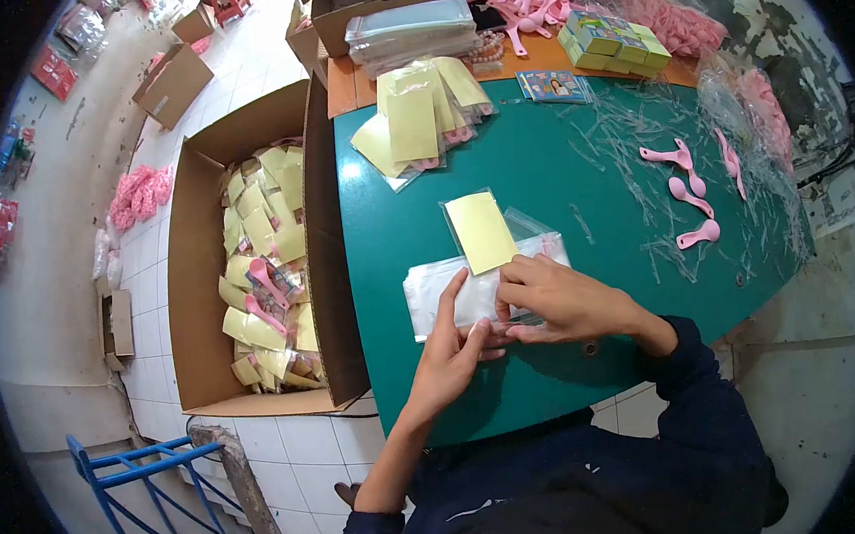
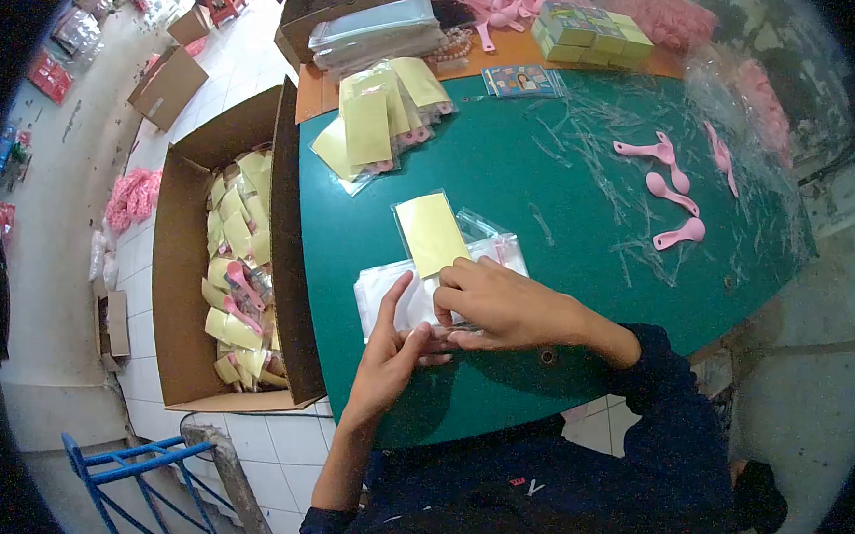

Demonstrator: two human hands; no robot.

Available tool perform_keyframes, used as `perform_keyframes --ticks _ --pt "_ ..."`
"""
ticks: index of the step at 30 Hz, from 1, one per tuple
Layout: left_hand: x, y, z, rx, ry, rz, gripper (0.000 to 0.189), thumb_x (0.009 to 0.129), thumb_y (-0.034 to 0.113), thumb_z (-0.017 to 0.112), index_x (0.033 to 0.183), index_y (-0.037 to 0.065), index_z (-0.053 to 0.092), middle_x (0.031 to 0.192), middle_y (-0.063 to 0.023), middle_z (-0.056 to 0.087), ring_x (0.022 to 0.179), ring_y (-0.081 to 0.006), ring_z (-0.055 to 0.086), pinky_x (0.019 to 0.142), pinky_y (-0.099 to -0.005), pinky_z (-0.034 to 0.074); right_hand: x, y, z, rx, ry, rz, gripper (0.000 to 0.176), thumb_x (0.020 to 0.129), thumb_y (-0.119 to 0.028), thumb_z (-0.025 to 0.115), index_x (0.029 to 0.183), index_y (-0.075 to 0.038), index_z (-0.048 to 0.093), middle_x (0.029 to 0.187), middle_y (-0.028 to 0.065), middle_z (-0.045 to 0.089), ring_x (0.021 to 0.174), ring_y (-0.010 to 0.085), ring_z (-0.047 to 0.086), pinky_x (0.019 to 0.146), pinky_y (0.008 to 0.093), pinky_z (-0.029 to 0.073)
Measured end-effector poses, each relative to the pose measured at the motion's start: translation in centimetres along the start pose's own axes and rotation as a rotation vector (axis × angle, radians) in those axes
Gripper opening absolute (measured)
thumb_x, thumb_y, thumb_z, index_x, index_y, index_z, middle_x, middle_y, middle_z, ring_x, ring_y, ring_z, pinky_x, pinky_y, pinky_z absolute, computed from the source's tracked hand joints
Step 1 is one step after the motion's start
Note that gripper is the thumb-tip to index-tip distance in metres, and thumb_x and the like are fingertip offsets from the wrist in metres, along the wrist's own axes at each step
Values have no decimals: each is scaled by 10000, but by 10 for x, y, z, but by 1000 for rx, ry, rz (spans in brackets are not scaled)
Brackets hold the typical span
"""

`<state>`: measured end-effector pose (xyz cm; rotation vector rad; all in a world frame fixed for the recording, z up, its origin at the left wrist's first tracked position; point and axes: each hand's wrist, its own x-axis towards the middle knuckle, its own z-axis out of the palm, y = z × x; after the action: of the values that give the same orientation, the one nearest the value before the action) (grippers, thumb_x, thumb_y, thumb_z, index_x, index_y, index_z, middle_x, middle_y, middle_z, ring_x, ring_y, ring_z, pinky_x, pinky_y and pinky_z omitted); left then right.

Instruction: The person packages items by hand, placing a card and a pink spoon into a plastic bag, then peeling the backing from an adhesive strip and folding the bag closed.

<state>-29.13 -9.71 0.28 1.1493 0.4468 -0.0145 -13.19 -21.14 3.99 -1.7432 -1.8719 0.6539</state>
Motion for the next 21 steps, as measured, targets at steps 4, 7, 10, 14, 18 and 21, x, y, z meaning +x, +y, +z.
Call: perform_keyframes --ticks 4,7,10,14,18,21 --pt "2 -6 -2 72 40 57 558 961 94 403 1431 123 104 936 -154 633 869 -177 633 765 -310 525 0 0 5 -24 6 -1 199 745 -165 656 838 -57 518 879 103 495 890 276 494 745 395 392" --pt "5 -11 -4 82 86 68 557 952 92 430 1427 119 141 912 -147 639 843 -159 626 757 -303 524 1 -3 14 -78 48 -20 187 740 -150 646 844 -50 527 881 107 495 898 277 494 753 399 389" --pt "6 -8 -3 124 97 105 574 932 72 468 1423 122 175 894 -131 647 824 -141 621 740 -291 524 0 -5 19 -93 75 -71 185 740 -145 638 858 -43 538 891 116 501 912 280 493 769 401 388" --pt "6 -8 -1 270 189 155 574 906 41 502 1407 125 235 874 -121 671 805 -114 619 710 -260 522 -1 -2 14 -60 20 -171 184 755 -153 632 870 -43 540 884 109 501 897 265 496 804 391 380" --pt "10 -13 -7 239 291 208 506 903 49 514 1363 97 309 871 -123 682 782 -102 622 695 -238 513 -13 9 -34 523 -216 -193 171 802 -192 623 821 -44 538 806 45 508 768 173 510 707 307 413" --pt "8 -5 -2 148 205 150 456 898 60 529 1320 72 357 864 -113 686 757 -94 622 675 -231 507 -35 44 -63 464 84 -35 152 790 -159 644 821 -32 566 805 46 541 750 146 527 672 273 431"
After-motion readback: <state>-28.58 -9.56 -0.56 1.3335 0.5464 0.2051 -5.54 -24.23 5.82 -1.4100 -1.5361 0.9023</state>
